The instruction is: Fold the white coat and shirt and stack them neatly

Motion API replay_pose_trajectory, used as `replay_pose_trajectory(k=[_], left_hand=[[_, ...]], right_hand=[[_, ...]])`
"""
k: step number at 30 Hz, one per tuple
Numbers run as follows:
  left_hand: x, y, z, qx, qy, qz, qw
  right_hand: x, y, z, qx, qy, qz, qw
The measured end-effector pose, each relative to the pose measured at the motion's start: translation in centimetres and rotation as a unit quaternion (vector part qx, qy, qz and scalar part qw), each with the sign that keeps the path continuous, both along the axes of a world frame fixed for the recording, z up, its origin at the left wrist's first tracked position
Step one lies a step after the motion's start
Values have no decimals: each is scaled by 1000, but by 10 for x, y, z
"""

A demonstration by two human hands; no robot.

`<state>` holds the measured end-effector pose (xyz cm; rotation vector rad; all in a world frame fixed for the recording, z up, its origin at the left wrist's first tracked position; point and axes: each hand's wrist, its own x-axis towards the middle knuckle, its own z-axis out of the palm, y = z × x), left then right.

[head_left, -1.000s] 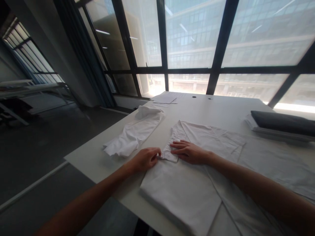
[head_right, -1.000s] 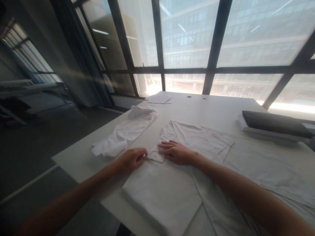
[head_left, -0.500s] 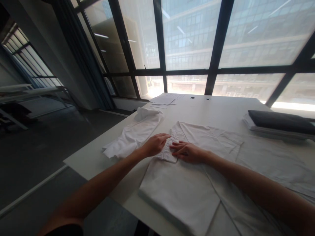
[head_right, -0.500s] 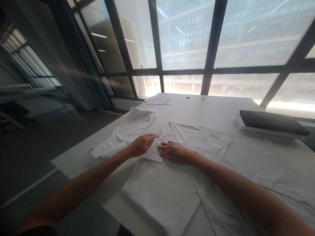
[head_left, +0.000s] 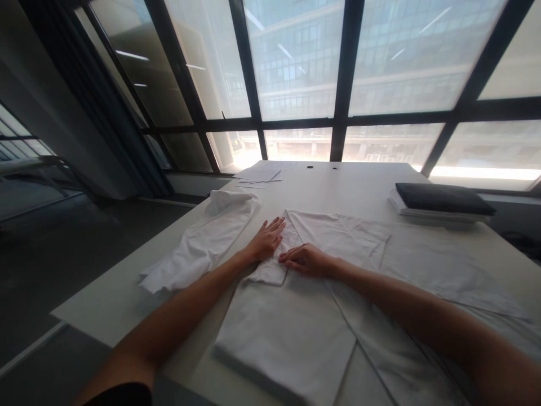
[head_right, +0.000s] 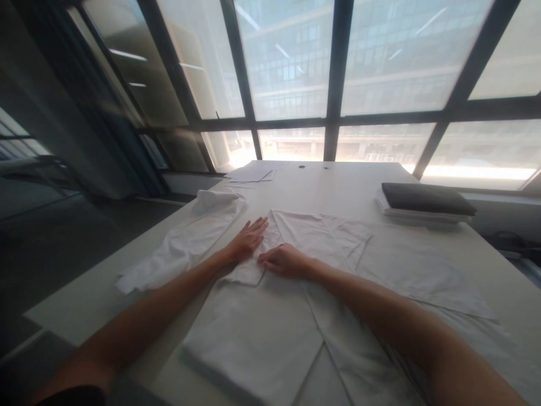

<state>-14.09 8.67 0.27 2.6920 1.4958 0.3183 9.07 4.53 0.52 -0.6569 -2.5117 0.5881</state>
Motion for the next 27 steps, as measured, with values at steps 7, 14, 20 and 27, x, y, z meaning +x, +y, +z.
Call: replay_pose_trajectory(k=[7,14,20,27], left_hand=[[11,-16,-5,-29,8,-84,996],[13,-11,-7,-32,19,-67,997],[16,-11,-7,-36,22,-54,998],[7,3,-7,-35,1,-13,999]], right_hand=[[0,14,-5,77,66,-226,969],[2,26,-16,28,-114,-257,959],[3,30,-21,9,-128,-277,952],[4,19,-12,62,-72,-185,978]])
